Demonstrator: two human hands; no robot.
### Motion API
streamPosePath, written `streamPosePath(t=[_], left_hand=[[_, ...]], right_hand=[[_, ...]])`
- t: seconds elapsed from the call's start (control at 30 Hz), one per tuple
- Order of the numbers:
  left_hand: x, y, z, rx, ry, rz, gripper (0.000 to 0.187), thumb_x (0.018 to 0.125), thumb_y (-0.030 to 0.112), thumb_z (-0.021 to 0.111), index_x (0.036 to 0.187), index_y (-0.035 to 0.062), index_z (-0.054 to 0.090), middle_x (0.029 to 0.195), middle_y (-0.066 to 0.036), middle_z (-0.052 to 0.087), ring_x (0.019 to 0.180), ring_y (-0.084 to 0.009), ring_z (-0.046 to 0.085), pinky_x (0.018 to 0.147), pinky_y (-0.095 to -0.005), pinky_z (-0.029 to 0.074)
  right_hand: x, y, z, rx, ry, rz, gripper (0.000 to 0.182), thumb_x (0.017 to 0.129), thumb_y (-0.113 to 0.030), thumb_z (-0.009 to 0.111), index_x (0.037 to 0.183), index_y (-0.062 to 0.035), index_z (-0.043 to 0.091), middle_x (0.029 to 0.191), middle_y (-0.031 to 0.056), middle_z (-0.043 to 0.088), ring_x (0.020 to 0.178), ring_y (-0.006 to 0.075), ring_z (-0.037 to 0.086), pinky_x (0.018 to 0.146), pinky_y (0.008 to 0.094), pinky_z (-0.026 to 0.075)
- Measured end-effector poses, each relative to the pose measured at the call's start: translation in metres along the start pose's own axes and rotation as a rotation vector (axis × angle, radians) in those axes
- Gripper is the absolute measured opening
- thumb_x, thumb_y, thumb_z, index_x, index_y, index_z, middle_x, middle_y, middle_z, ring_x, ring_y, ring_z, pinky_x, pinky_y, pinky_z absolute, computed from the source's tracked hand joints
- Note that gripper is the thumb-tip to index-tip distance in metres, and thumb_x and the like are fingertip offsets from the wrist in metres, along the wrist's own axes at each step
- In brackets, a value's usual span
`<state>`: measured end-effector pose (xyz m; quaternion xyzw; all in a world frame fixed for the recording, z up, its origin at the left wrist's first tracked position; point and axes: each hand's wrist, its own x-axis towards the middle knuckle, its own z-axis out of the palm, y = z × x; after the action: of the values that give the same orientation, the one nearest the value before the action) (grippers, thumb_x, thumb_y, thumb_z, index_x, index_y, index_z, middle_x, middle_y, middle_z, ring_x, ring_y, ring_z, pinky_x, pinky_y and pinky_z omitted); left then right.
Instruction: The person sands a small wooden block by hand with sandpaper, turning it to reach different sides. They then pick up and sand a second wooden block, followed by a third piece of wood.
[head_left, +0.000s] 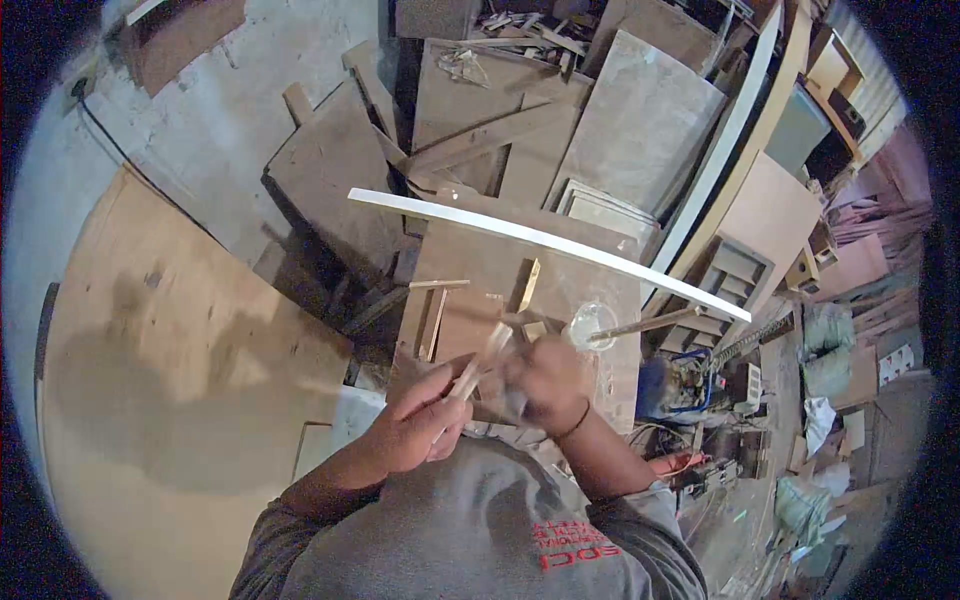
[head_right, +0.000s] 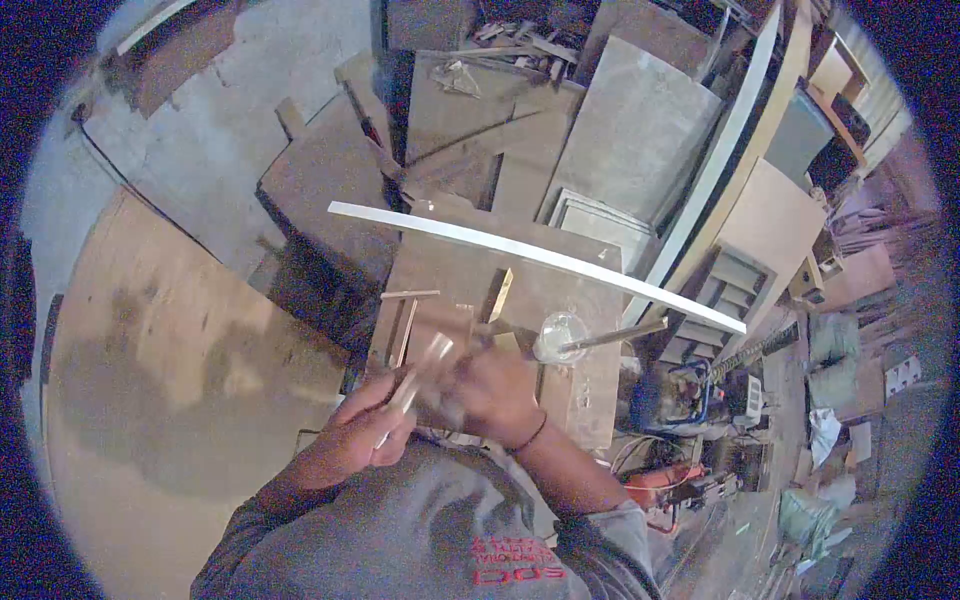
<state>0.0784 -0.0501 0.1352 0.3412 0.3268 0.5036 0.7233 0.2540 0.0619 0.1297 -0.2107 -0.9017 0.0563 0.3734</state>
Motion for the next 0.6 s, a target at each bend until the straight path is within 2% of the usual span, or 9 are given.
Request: streamPosePath(t=[0.03,0.13,0.17,0.3,0.4,0.43,0.53,0.57,0.6], left_hand=[[0.002,0.003,0.0,-0.003,-0.001,-0.007,0.047,0.095,0.017,0.039,0.138,0.0023,0.028,0.065,0.002,0.042,0.043,-0.0039,0.037,0.039,-0.0206,0.034],[0.004,0.006,-0.004,0.051,-0.005,0.022,0.048,0.095,0.018,0.039,0.138,0.0017,0.028,0.069,-0.001,0.046,0.044,-0.0066,0.042,0.04,-0.021,0.037],[0.003,0.008,-0.004,0.092,0.003,0.04,0.048,0.095,0.02,0.039,0.138,0.0011,0.028,0.07,-0.002,0.047,0.045,-0.008,0.045,0.041,-0.0213,0.038],[-0.006,0.029,0.002,0.08,-0.036,-0.018,0.053,0.095,0.026,0.04,0.138,-0.0013,0.025,0.079,-0.01,0.055,0.055,-0.017,0.058,0.049,-0.0266,0.048],[-0.012,0.033,0.005,-0.063,-0.13,-0.082,0.059,0.094,0.03,0.041,0.139,-0.0019,0.022,0.089,-0.016,0.058,0.065,-0.0232,0.064,0.061,-0.0321,0.052],[-0.014,0.031,0.002,-0.132,-0.177,-0.114,0.062,0.093,0.031,0.043,0.14,-0.0011,0.018,0.097,-0.019,0.059,0.076,-0.0268,0.065,0.072,-0.0361,0.053],[-0.017,0.039,0.008,-0.101,-0.204,-0.167,0.063,0.092,0.031,0.044,0.14,-0.0003,0.018,0.103,-0.02,0.058,0.085,-0.0281,0.065,0.08,-0.0373,0.052],[-0.015,0.046,0.012,-0.111,-0.242,-0.143,0.064,0.092,0.031,0.044,0.141,0.0007,0.016,0.106,-0.021,0.057,0.094,-0.0291,0.063,0.086,-0.0391,0.049],[-0.015,0.044,0.012,-0.133,-0.245,-0.131,0.062,0.092,0.03,0.044,0.14,0.0006,0.018,0.108,-0.022,0.056,0.095,-0.03,0.062,0.087,-0.0399,0.049]], right_hand=[[0.002,0.009,0.001,-0.067,0.024,0.1,0.032,0.071,0.006,0.061,0.1,-0.0071,0.066,0.068,0.0093,0.054,0.057,0.0234,0.053,0.05,0.0338,0.041],[0.017,0.009,-0.005,0.189,0.312,0.394,0.033,0.072,0.008,0.059,0.102,-0.0048,0.065,0.067,0.0094,0.051,0.056,0.0214,0.05,0.052,0.0305,0.039],[0.017,0.005,-0.008,0.191,0.359,0.342,0.033,0.075,0.009,0.056,0.104,-0.0035,0.064,0.066,0.0079,0.05,0.055,0.0185,0.046,0.053,0.028,0.036],[0.003,-0.013,-0.007,0.238,0.256,0.439,0.029,0.079,0.005,0.055,0.106,-0.0018,0.063,0.068,0.0046,0.051,0.06,0.014,0.045,0.056,0.0255,0.036],[-0.003,-0.017,-0.008,0.339,0.305,0.446,0.037,0.072,0.007,0.06,0.107,-0.004,0.062,0.075,0.01,0.058,0.061,0.0192,0.054,0.054,0.0286,0.041],[-0.006,-0.017,-0.008,0.36,0.297,0.445,0.036,0.073,0.006,0.06,0.107,-0.0039,0.062,0.074,0.0099,0.058,0.061,0.0185,0.054,0.054,0.0282,0.041],[-0.016,-0.021,-0.008,0.391,0.278,0.434,0.034,0.075,0.004,0.06,0.107,-0.0035,0.062,0.073,0.0097,0.058,0.061,0.0174,0.054,0.053,0.0277,0.04],[-0.018,-0.023,-0.008,0.382,0.281,0.42,0.033,0.075,0.004,0.06,0.107,-0.0031,0.062,0.073,0.0097,0.058,0.061,0.0175,0.054,0.053,0.0278,0.04],[-0.019,-0.024,-0.008,0.372,0.286,0.404,0.033,0.075,0.003,0.061,0.107,-0.0028,0.062,0.072,0.0098,0.058,0.06,0.0177,0.054,0.054,0.0278,0.04]])
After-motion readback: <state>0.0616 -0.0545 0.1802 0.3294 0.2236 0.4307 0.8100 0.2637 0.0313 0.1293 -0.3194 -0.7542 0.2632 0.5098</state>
